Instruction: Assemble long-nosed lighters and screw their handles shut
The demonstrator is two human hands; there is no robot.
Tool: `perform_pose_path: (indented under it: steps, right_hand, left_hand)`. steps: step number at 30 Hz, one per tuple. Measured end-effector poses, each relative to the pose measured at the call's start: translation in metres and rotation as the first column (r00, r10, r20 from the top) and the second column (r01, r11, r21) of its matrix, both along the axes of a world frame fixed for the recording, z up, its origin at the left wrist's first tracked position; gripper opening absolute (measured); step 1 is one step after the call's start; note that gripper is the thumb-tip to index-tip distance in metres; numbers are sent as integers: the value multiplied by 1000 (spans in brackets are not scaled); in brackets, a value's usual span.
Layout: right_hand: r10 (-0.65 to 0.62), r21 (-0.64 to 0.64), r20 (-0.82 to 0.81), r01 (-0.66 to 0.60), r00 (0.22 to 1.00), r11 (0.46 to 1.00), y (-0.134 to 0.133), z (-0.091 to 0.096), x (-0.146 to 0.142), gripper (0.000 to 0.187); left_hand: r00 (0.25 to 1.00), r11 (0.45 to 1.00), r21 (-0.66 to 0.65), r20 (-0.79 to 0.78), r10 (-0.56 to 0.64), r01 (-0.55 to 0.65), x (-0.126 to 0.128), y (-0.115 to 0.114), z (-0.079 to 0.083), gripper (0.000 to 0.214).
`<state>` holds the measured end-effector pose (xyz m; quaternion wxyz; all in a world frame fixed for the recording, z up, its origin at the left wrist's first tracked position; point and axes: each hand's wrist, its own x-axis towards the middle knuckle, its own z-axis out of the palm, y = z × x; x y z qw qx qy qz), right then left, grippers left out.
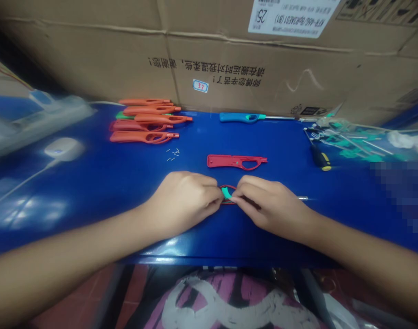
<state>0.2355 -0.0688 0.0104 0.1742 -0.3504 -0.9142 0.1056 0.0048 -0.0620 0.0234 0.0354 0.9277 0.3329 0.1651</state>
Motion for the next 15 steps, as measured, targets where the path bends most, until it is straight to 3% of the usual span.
perform_pose_path:
  steps: [3, 7, 15]
  right_hand:
    - [-5, -19, -7, 4, 1000, 1000, 0, 1, 0, 21]
    - [3, -60, -4, -3, 1000, 998, -1, 1, 1, 21]
    - [25, -122, -68, -33, 997, 992, 2, 1, 2, 19]
  left_hand:
    - [995, 970, -234, 59, 77, -61, 1, 1, 3, 12]
    - [988, 873, -482, 88, 130, -72, 3, 3, 8, 8]
    - [968, 724, -690, 166, 186, -21, 0, 6, 7, 4]
